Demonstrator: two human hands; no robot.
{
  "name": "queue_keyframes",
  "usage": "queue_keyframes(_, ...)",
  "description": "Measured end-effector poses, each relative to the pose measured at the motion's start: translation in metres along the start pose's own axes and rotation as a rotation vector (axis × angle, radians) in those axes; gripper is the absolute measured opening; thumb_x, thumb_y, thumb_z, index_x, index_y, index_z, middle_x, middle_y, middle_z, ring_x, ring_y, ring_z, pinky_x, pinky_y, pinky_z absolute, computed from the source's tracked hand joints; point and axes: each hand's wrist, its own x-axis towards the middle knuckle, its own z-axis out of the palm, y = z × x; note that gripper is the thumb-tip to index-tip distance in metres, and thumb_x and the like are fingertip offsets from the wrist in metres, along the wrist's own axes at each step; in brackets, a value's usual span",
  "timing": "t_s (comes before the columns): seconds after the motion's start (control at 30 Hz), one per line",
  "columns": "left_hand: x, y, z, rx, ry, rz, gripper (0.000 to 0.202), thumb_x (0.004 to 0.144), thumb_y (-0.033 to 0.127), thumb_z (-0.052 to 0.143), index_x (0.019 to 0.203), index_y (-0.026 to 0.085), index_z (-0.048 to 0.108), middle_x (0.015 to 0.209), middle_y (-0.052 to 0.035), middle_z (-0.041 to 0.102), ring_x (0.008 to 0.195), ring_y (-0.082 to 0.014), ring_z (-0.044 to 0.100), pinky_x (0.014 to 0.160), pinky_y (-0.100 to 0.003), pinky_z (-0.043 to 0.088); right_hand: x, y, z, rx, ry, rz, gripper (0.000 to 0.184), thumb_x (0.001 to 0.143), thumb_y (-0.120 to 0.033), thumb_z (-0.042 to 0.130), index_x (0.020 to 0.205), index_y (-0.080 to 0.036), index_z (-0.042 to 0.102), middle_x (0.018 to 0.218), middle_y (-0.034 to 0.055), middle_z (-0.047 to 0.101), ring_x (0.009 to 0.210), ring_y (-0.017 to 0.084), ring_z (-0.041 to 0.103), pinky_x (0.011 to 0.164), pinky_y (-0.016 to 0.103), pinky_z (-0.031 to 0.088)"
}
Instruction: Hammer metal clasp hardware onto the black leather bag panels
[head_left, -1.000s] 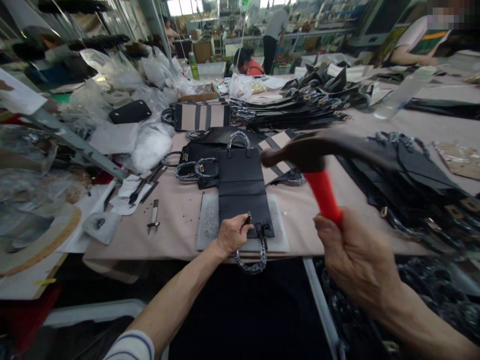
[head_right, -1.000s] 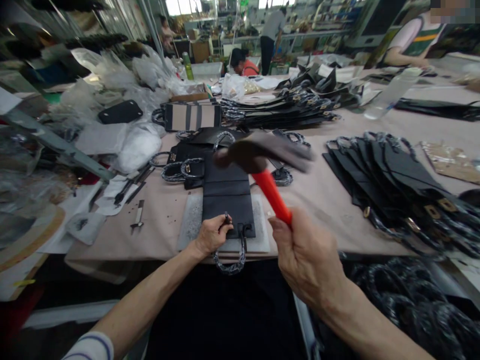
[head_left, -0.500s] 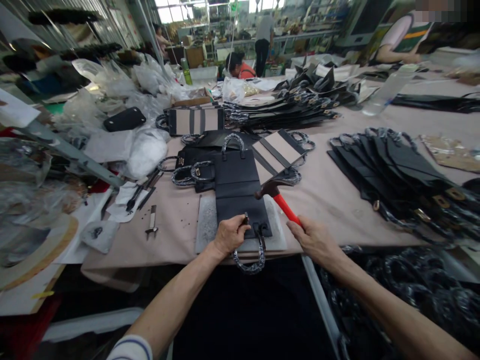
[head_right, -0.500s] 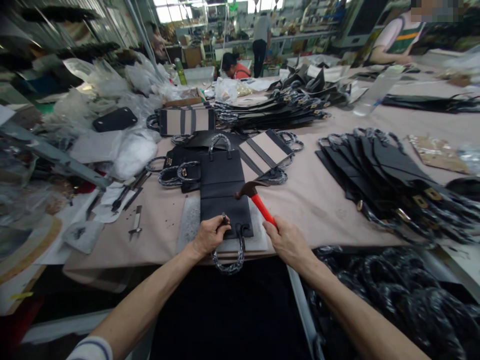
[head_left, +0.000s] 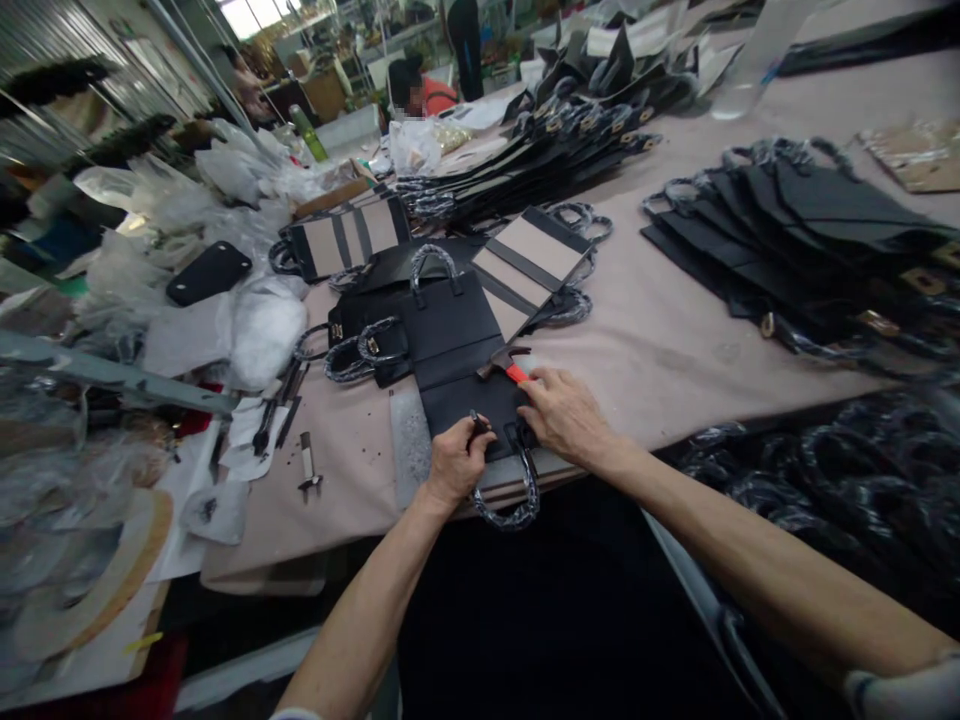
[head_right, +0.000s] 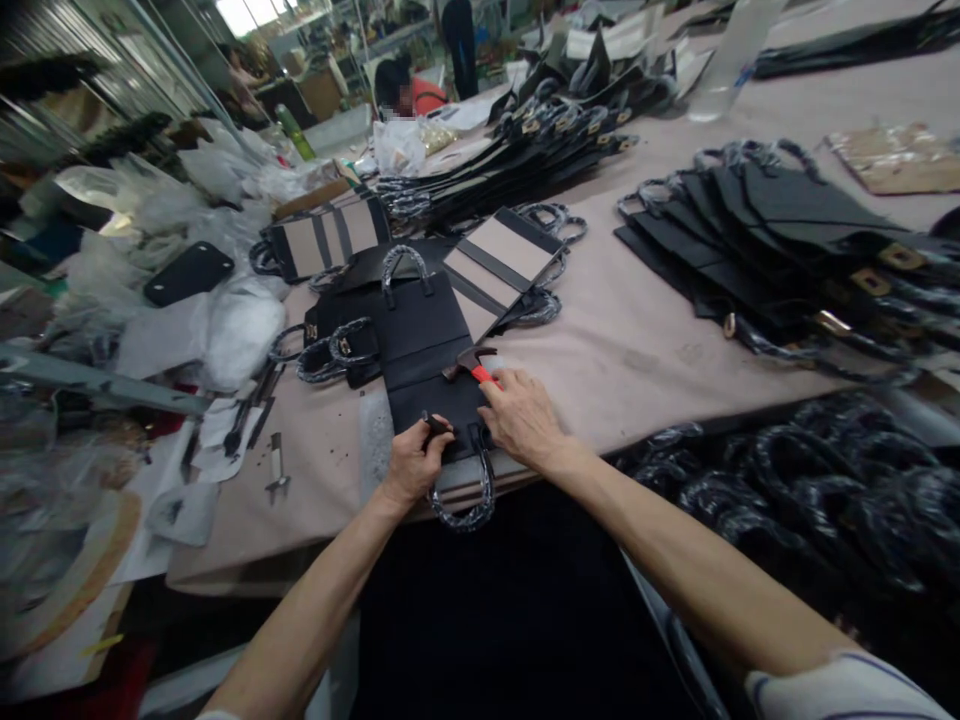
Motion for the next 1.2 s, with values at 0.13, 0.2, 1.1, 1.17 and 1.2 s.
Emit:
queue_keyframes(0.13, 0.003, 0.003, -0.002, 0.005, -0.010, -0.015, 0.009, 0.094, 0.022, 0.061, 0.099, 0.021, 0.068, 0.091, -0.0037, 0.077, 0.083, -0.0178, 0.075, 0.082, -0.027, 0.060, -0.010, -0.014, 0.027, 0.087, -0.004, -0.225, 0.038, 0.093, -0.032, 0.062, 0.129, -0.018, 0.064, 0.137, 0.0140, 0.060, 0.130, 0.031, 0.052, 0.117, 0.055, 0.033)
queue_keyframes(0.2, 0.004, 0.005, -0.003, -0.012, 0.005, -0.049, 0.009, 0.094, 0.021, 0.061, 0.098, 0.021, 0.069, 0.090, -0.0032, 0.077, 0.082, -0.0172, 0.075, 0.081, -0.027, 0.060, -0.014, -0.016, 0.037, 0.100, 0.015, -0.215, 0.043, 0.090, -0.032, 0.066, 0.131, -0.021, 0.063, 0.141, 0.0129, 0.058, 0.135, 0.032, 0.049, 0.121, 0.059, 0.026)
queue_keyframes(1.1, -0.024, -0.008, -0.014, -0.089, 0.171, -0.204, 0.016, 0.095, 0.030, 0.065, 0.099, 0.018, 0.074, 0.095, -0.0062, 0.081, 0.089, -0.0214, 0.078, 0.088, -0.034, 0.064, -0.015, -0.014, 0.039, 0.140, 0.002, -0.158, 0.047, 0.086, -0.032, 0.070, 0.132, -0.021, 0.066, 0.142, 0.0125, 0.059, 0.134, 0.035, 0.050, 0.121, 0.060, 0.027)
queue_keyframes(1.17, -0.024, -0.010, -0.013, -0.108, 0.190, -0.198, 0.015, 0.094, 0.029, 0.065, 0.099, 0.019, 0.074, 0.095, -0.0059, 0.081, 0.089, -0.0211, 0.078, 0.088, -0.034, 0.064, -0.015, -0.014, 0.039, 0.135, -0.001, -0.157, 0.047, 0.086, -0.032, 0.070, 0.132, -0.020, 0.066, 0.142, 0.0124, 0.060, 0.134, 0.035, 0.050, 0.121, 0.060, 0.027)
queue_keyframes(1.2, -0.025, -0.011, -0.013, -0.121, 0.199, -0.200, 0.014, 0.095, 0.029, 0.065, 0.099, 0.019, 0.073, 0.095, -0.0057, 0.081, 0.089, -0.0210, 0.078, 0.088, -0.034, 0.064, -0.015, -0.014, 0.039, 0.133, -0.002, -0.158, 0.047, 0.086, -0.032, 0.070, 0.132, -0.020, 0.066, 0.142, 0.0123, 0.060, 0.134, 0.035, 0.050, 0.121, 0.060, 0.026)
